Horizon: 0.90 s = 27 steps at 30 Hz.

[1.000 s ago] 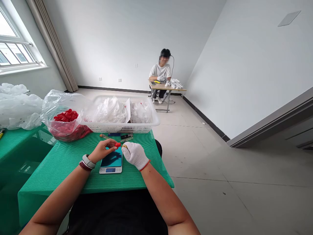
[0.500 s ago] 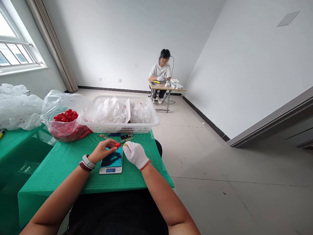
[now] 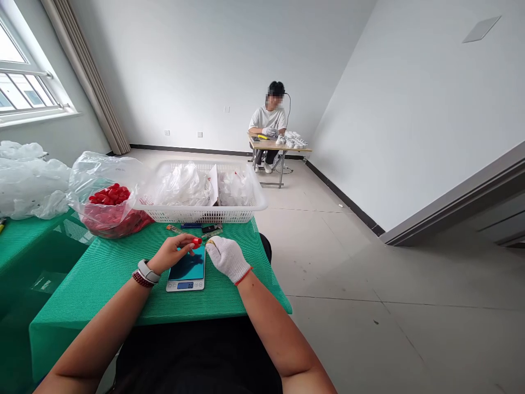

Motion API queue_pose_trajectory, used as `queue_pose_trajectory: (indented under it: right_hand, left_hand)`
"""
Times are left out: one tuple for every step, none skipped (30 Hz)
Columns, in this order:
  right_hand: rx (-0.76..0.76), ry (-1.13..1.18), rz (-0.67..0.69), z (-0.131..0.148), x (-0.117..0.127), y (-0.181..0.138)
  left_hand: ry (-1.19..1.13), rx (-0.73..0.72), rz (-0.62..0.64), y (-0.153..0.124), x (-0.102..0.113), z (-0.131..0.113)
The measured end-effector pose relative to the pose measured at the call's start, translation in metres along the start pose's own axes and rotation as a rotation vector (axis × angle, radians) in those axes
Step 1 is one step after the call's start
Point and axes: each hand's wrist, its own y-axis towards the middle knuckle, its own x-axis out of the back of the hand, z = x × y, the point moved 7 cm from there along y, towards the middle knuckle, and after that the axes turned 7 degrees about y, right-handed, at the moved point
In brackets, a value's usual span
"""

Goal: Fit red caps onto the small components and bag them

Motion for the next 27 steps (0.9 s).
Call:
queue_pose_trajectory:
  right_hand:
    - [0.002, 0.004, 0.002, 0.001, 0.0, 0.0]
    - [0.004, 0.01, 0.005, 0.002, 0.0, 0.0]
    - [0.005, 0.017, 0.007, 0.003, 0.0, 0.0]
    - [0.006, 0.024, 0.01, 0.004, 0.0, 0.0]
    - [0.007, 0.033, 0.012, 0.005, 0.0, 0.0]
    - [0.006, 0.041, 0.013, 0.006, 0.001, 0.001]
    - [0.005, 0.049, 0.013, 0.007, 0.001, 0.001]
    - [0.002, 0.056, 0.012, 0.008, 0.002, 0.002]
    - [-0.002, 0.062, 0.009, 0.009, 0.003, 0.003]
    - [-0.006, 0.067, 0.005, 0.01, 0.004, 0.004]
    - [-0.011, 0.071, 0.001, 0.01, 0.005, 0.004]
    - [-0.015, 0.075, -0.002, 0.011, 0.005, 0.005]
    - [-0.017, 0.079, -0.003, 0.012, 0.006, 0.006]
    - [-0.018, 0.083, -0.002, 0.012, 0.006, 0.006]
    - [-0.016, 0.088, 0.003, 0.014, 0.006, 0.007]
    - [-0.013, 0.094, 0.009, 0.015, 0.006, 0.007]
    - [-0.007, 0.1, 0.016, 0.016, 0.006, 0.007]
    - [-0.001, 0.107, 0.024, 0.018, 0.006, 0.007]
    - [0.005, 0.113, 0.03, 0.019, 0.005, 0.007]
    - [0.01, 0.119, 0.034, 0.02, 0.005, 0.007]
    - [0.012, 0.123, 0.034, 0.021, 0.006, 0.007]
    - [0.012, 0.127, 0.032, 0.022, 0.006, 0.007]
    - [0.01, 0.129, 0.028, 0.022, 0.007, 0.006]
    - [0.007, 0.13, 0.022, 0.021, 0.007, 0.007]
    - [0.002, 0.13, 0.016, 0.021, 0.008, 0.007]
    - [-0.002, 0.131, 0.01, 0.02, 0.009, 0.007]
    - [-0.006, 0.131, 0.005, 0.019, 0.009, 0.007]
  left_hand:
    - [0.003, -0.003, -0.002, 0.0, 0.0, 0.0]
    - [0.015, -0.007, -0.002, 0.0, 0.0, -0.001]
    - [0.035, -0.01, -0.003, 0.0, 0.0, -0.001]
    - [0.059, -0.014, -0.005, 0.0, 0.0, -0.002]
    - [0.083, -0.019, -0.008, 0.0, 0.001, -0.003]
    - [0.106, -0.026, -0.014, 0.0, 0.001, -0.004]
    - [0.126, -0.033, -0.022, 0.0, 0.002, -0.005]
    - [0.142, -0.04, -0.029, 0.0, 0.002, -0.006]
    - [0.155, -0.046, -0.034, 0.0, 0.003, -0.007]
    - [0.167, -0.05, -0.036, 0.0, 0.003, -0.007]
    - [0.178, -0.051, -0.037, -0.001, 0.003, -0.008]
    - [0.188, -0.051, -0.037, -0.001, 0.003, -0.007]
    - [0.194, -0.05, -0.039, -0.001, 0.003, -0.007]
    - [0.198, -0.05, -0.044, -0.001, 0.004, -0.006]
    - [0.198, -0.05, -0.054, -0.002, 0.004, -0.005]
    - [0.198, -0.049, -0.068, -0.002, 0.005, -0.004]
    - [0.196, -0.048, -0.085, -0.002, 0.007, -0.004]
    - [0.197, -0.047, -0.102, -0.002, 0.008, -0.003]
    - [0.2, -0.048, -0.117, -0.002, 0.009, -0.003]
    - [0.204, -0.05, -0.131, -0.002, 0.01, -0.003]
    - [0.209, -0.053, -0.14, -0.002, 0.011, -0.004]
    - [0.21, -0.055, -0.143, -0.001, 0.012, -0.004]
    - [0.206, -0.056, -0.141, -0.001, 0.012, -0.005]
    - [0.194, -0.055, -0.13, -0.001, 0.011, -0.005]
    - [0.173, -0.05, -0.114, -0.001, 0.01, -0.004]
    - [0.147, -0.042, -0.095, 0.0, 0.008, -0.003]
    - [0.119, -0.033, -0.077, 0.0, 0.006, -0.001]
